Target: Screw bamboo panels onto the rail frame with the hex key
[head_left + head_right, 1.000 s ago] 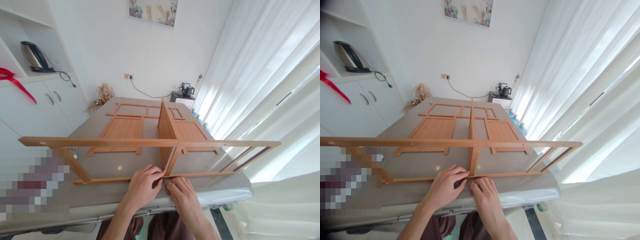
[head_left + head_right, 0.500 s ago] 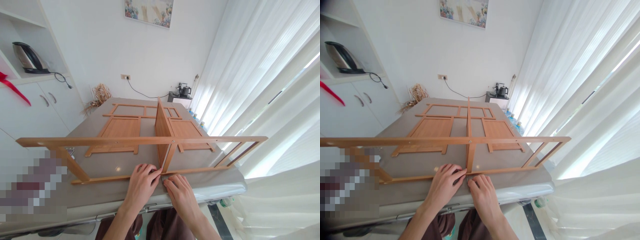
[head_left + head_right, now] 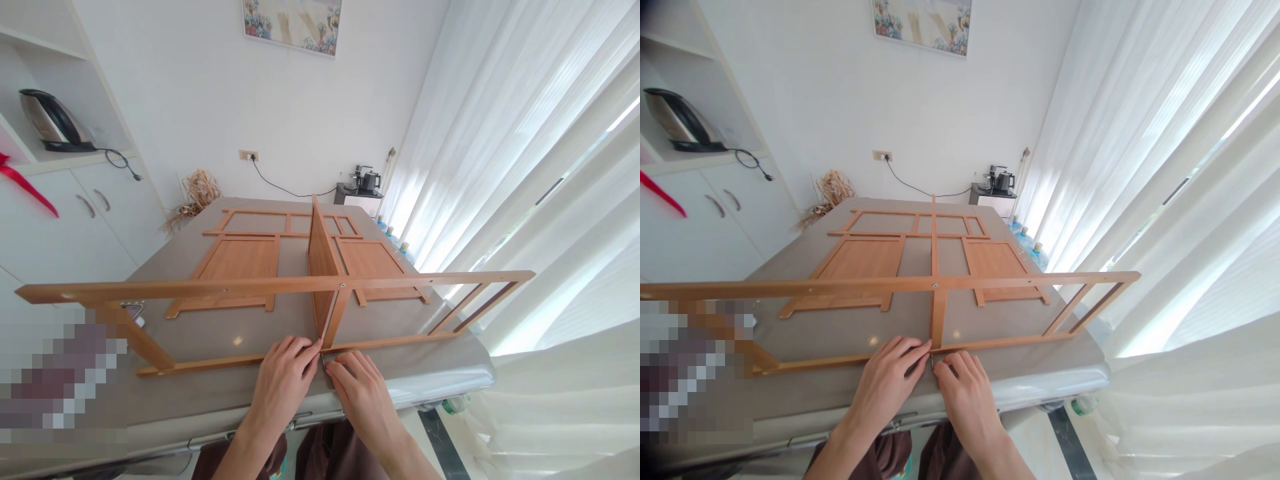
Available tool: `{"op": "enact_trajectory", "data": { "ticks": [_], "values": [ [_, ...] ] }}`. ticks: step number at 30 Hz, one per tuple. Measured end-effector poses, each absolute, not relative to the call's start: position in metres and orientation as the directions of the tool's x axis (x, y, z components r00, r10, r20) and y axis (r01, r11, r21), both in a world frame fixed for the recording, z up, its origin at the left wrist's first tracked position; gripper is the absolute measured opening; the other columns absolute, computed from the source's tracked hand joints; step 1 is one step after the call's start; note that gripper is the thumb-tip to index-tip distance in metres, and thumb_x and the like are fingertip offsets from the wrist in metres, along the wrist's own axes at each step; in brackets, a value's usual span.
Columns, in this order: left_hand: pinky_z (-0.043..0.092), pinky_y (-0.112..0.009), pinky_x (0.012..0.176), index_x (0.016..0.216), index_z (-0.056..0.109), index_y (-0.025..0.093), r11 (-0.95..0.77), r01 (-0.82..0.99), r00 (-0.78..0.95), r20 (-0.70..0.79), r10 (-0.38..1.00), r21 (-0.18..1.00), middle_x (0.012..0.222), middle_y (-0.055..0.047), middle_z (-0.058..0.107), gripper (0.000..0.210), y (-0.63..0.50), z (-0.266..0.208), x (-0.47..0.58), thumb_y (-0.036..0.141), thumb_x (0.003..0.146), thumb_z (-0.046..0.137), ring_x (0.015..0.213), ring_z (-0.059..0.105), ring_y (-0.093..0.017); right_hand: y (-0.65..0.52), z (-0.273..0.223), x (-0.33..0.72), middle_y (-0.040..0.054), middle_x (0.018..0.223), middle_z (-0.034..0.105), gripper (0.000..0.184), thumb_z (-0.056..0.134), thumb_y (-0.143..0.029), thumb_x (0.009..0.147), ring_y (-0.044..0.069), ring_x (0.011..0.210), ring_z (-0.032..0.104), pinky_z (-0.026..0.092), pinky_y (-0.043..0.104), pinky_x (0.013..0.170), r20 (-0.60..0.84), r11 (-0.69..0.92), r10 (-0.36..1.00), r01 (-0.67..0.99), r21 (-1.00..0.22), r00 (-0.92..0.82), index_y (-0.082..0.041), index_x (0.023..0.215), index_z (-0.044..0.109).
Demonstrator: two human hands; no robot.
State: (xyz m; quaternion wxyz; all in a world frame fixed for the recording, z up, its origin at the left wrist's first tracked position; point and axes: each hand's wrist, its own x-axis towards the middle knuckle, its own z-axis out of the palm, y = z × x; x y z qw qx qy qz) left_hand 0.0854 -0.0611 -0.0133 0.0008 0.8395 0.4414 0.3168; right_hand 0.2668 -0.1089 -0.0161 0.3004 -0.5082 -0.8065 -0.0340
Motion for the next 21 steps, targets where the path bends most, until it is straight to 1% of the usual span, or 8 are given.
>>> {"op": "enact_trajectory", "data": {
  "ticks": [5, 10, 12, 17, 21],
  "values": [
    [0.05, -0.036, 0.081, 0.119, 0.067, 0.024, -0.632, 0.705, 0.426, 0.521, 0.739, 0.321, 0.099, -0.004, 0.069, 0.027, -0.0598, -0.016, 0.0838, 0.018, 0.097, 0.052, 0.088, 0.061, -0.02, -0.1081, -0.0153, 0.2664, 0.003, 0.089, 0.061, 0.018, 0.047, -0.018, 0.102, 0.018, 0.081, 0.053, 0.039, 0.031, 0.074, 0.501, 0.468, 0.813, 0.846, -0.256, -0.298, -0.021, 0.093, 0.063],
    [0.05, -0.039, 0.079, 0.126, 0.063, 0.024, -0.621, 0.733, 0.461, 0.469, 0.753, 0.277, 0.099, -0.004, 0.068, 0.03, -0.0615, -0.0139, 0.0843, 0.021, 0.098, 0.054, 0.09, 0.059, -0.022, -0.1083, -0.0196, 0.2667, 0.003, 0.09, 0.062, 0.017, 0.047, -0.017, 0.101, 0.019, 0.082, 0.053, 0.039, 0.032, 0.074, 0.5, 0.463, 0.816, 0.846, -0.265, -0.29, -0.022, 0.096, 0.063],
    [0.05, -0.038, 0.079, 0.125, 0.064, 0.024, -0.615, 0.738, 0.459, 0.46, 0.76, 0.279, 0.098, -0.004, 0.068, 0.03, -0.0617, -0.0123, 0.0856, 0.019, 0.098, 0.054, 0.089, 0.058, -0.021, -0.1083, -0.0204, 0.2669, 0.0031, 0.09, 0.062, 0.018, 0.047, -0.018, 0.101, 0.018, 0.083, 0.054, 0.039, 0.032, 0.074, 0.499, 0.463, 0.817, 0.844, -0.27, -0.288, -0.022, 0.096, 0.063],
    [0.048, -0.037, 0.077, 0.115, 0.068, 0.026, -0.582, 0.754, 0.418, 0.461, 0.783, 0.305, 0.096, -0.002, 0.068, 0.024, -0.0602, -0.0106, 0.0888, 0.018, 0.096, 0.055, 0.088, 0.059, -0.021, -0.1078, -0.0194, 0.2668, 0.0029, 0.089, 0.062, 0.019, 0.047, -0.018, 0.102, 0.018, 0.082, 0.054, 0.039, 0.031, 0.074, 0.502, 0.466, 0.816, 0.84, -0.278, -0.286, -0.022, 0.096, 0.064],
    [0.047, -0.037, 0.077, 0.114, 0.068, 0.026, -0.575, 0.753, 0.408, 0.459, 0.789, 0.319, 0.1, -0.002, 0.069, 0.024, -0.0611, -0.0122, 0.0906, 0.017, 0.096, 0.054, 0.09, 0.06, -0.02, -0.107, -0.0182, 0.2669, 0.0024, 0.087, 0.061, 0.019, 0.047, -0.018, 0.102, 0.018, 0.081, 0.054, 0.04, 0.031, 0.073, 0.516, 0.474, 0.806, 0.838, -0.272, -0.288, -0.022, 0.095, 0.064]
  ]
}}
